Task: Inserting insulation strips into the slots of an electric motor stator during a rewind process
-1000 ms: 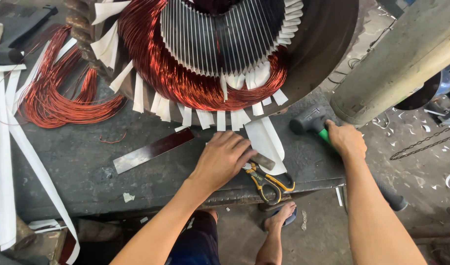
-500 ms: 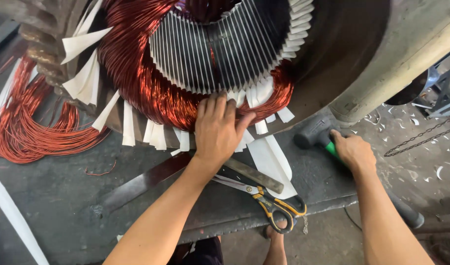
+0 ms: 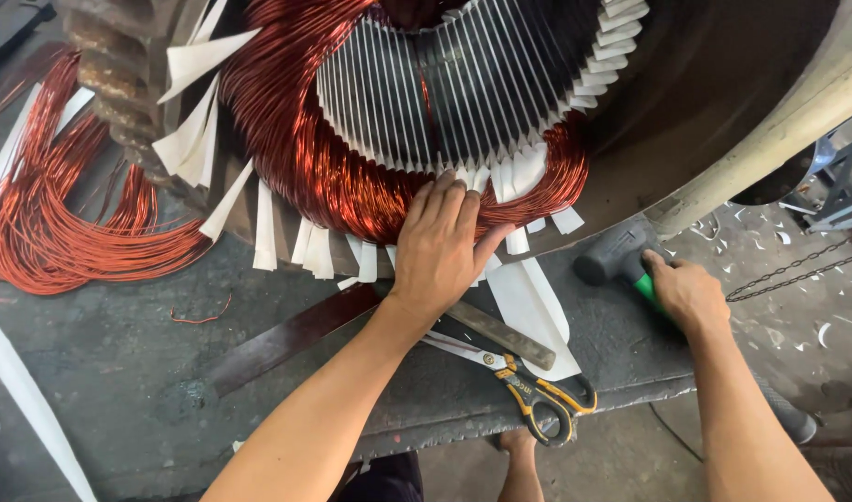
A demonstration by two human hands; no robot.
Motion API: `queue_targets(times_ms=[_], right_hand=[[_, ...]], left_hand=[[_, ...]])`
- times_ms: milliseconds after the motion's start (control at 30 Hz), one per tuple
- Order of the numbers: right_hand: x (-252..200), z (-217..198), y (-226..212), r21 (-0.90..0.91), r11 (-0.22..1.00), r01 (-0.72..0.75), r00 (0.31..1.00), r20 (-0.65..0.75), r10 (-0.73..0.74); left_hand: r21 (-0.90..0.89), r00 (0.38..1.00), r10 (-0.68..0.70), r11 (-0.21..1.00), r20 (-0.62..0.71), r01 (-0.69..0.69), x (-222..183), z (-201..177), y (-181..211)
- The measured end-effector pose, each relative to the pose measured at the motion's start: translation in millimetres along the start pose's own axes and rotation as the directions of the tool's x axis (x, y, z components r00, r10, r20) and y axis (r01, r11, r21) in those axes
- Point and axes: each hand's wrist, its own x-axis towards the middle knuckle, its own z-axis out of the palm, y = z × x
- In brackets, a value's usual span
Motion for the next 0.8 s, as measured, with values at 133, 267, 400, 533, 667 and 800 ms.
queue_targets(times_ms=[133, 267, 400, 533, 667, 800], right_hand=[[4, 4, 4, -0.013, 1.0, 0.026, 1.0, -0.016, -0.026], [2, 2, 4, -0.011, 0.999, 0.037, 0.999, -0.014, -0.037], [-1, 1, 1, -0.007, 0.999, 0.036, 0.999, -0.016, -0.037], [0, 8, 12, 0.072, 0.994, 0.084, 0.989, -0.132, -0.074], [13, 20, 45, -0.034, 0.712, 0.701, 0.431, -0.776, -0.461], [-132, -17, -20, -0.274, 0.379, 0.884, 0.042, -0.76, -0.648]], left_hand=[[-0.024, 1.0, 0.01, 1.0, 0.016, -0.01, -2, 1, 1], [-0.039, 1.0, 0.013, 0.999, -0.009, -0.014, -2, 0, 2], [-0.038, 1.0, 0.016, 0.999, -0.002, -0.016, -2, 2, 0], [-0.056, 0.999, 0.031, 0.998, -0.028, -0.032, -2, 1, 0], [0.025, 0.998, 0.046, 0.999, -0.035, -0.045, 1, 6, -3], [-0.034, 0.999, 0.038, 0.999, -0.027, -0.039, -1, 9, -5]])
